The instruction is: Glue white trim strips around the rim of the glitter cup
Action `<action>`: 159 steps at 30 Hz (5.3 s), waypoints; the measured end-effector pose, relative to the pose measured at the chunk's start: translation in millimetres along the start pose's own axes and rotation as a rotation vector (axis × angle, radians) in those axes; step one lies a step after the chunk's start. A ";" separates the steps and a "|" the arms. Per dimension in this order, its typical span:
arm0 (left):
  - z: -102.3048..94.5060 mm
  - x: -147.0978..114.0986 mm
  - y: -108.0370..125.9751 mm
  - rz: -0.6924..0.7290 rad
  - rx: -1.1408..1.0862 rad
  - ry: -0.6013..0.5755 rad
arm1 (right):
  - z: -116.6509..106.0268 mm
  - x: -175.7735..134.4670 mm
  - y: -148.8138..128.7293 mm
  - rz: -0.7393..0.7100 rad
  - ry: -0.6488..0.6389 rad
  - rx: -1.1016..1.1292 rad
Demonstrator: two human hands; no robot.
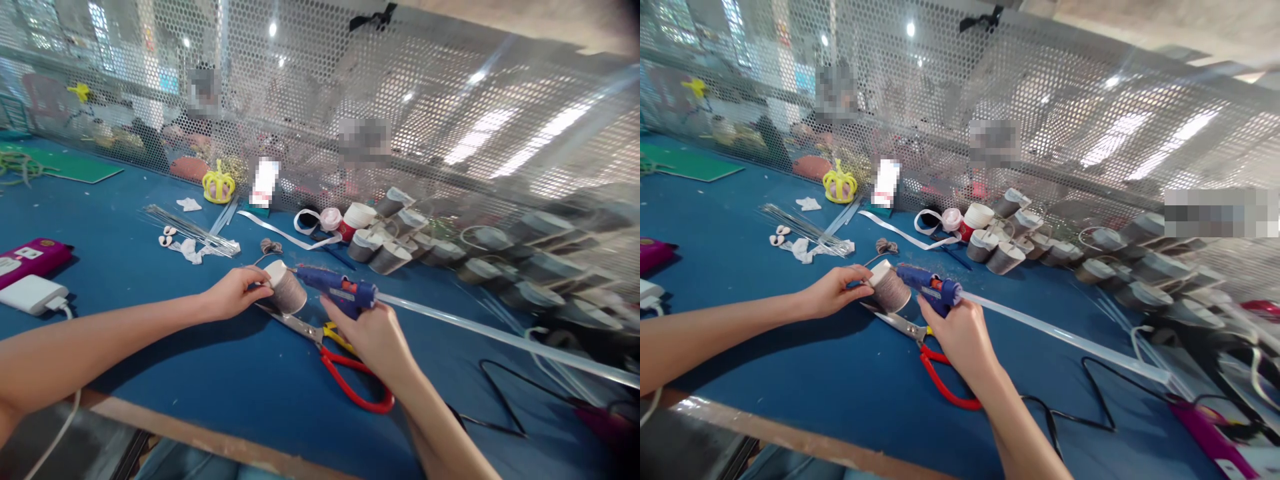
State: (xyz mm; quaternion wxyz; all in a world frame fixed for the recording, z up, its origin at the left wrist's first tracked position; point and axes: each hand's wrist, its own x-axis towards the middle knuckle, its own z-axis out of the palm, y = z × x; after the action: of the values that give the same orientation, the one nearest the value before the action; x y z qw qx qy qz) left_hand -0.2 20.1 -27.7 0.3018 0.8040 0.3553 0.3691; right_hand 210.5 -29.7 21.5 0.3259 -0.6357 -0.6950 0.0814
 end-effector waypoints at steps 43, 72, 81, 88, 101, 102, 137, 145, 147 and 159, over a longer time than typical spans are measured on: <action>-11.2 -5.1 31.6 0.184 0.040 -0.042 | 23.6 16.1 -66.6 -0.583 -0.082 0.011; -14.6 -7.6 41.0 0.126 -0.236 -0.290 | 13.9 1.6 -15.9 0.160 -0.052 0.691; -16.9 -8.2 43.6 0.135 -0.286 -0.305 | 16.9 -1.6 -19.8 0.205 -0.087 0.708; -16.7 -9.1 43.6 0.126 -0.311 -0.311 | 19.4 -3.4 -20.3 0.249 -0.183 0.779; -18.1 -7.7 43.7 0.133 -0.232 -0.280 | 21.8 -6.9 -24.3 0.111 -0.049 0.522; -17.9 -7.8 44.2 0.122 -0.213 -0.273 | 22.0 -7.8 -25.0 0.081 -0.028 0.492; -5.5 -11.5 48.4 -0.130 -0.239 -0.234 | 34.9 -16.5 -32.6 -0.092 -0.016 0.422; -7.4 -11.3 50.0 -0.150 -0.281 -0.208 | 35.8 -17.3 -30.5 -0.133 0.014 0.389; -7.2 -11.1 49.3 -0.136 -0.299 -0.207 | 35.9 -18.0 -30.6 -0.145 0.016 0.369; -8.1 -11.5 46.9 -0.104 -0.290 -0.253 | 31.5 -4.9 -27.7 -0.057 -0.012 0.530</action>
State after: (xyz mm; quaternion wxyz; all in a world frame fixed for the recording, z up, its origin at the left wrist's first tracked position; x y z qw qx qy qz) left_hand 4.2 -13.7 7.4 0.4753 0.7726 0.2987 0.2965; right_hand 169.8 -29.8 10.1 0.4790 -0.5080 -0.6690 0.2551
